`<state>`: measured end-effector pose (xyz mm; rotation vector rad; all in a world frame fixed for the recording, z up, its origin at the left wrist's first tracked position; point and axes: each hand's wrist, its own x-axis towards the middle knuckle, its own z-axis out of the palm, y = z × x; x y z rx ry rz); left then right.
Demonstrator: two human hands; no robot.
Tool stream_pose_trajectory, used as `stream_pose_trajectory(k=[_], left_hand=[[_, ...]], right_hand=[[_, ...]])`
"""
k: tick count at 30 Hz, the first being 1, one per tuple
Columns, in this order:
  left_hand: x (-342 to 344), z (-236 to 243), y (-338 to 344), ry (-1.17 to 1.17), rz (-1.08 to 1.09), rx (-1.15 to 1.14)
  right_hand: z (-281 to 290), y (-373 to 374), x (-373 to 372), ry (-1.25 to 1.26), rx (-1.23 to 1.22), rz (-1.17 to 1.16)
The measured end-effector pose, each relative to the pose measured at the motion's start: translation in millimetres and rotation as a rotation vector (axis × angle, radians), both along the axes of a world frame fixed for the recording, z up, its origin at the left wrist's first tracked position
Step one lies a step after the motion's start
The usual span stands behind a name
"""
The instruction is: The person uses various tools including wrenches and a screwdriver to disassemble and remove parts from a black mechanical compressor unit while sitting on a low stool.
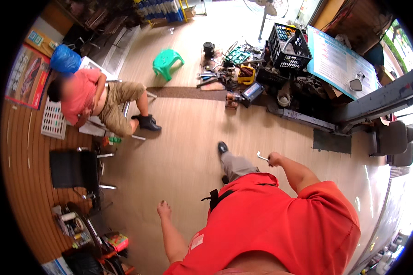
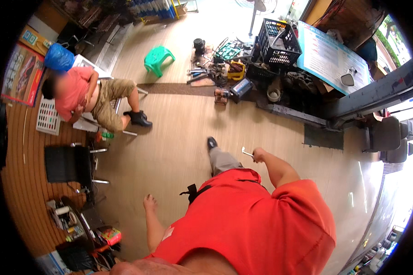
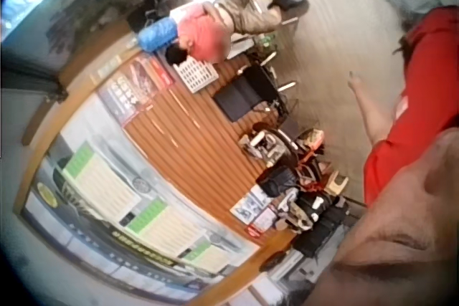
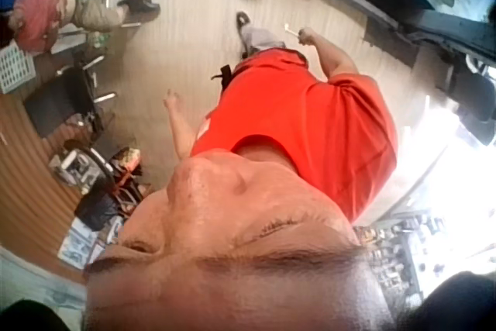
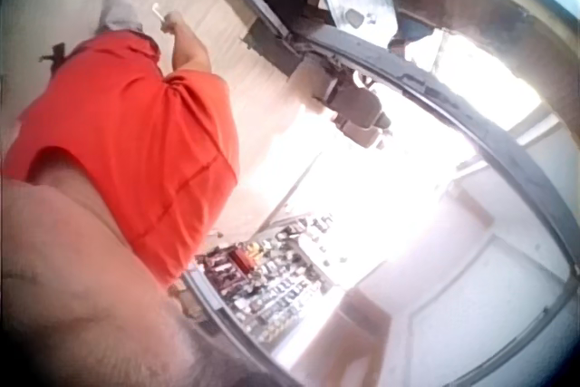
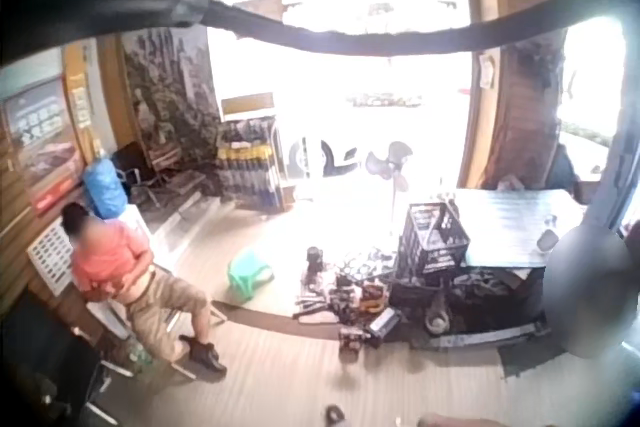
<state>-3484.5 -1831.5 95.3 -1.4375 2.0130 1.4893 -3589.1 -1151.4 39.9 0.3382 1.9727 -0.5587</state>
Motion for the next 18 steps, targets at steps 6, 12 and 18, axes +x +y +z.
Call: stream_pose_trajectory(k=[6,12,18], left_hand=[[-158,-30,-26,0.018,-0.021,0.089],[-188,-63,-6,-0.235,-0.38,0.183],[-290,-54,-38,-0.301,-0.417,0.177]], right_hand=[[-70,-1,-105,-0.192,0.09,-0.044],[-40,-82,-319,0.149,0.209,-0.005],[-15,-172,-514,0.607,0.121,-0.039]])
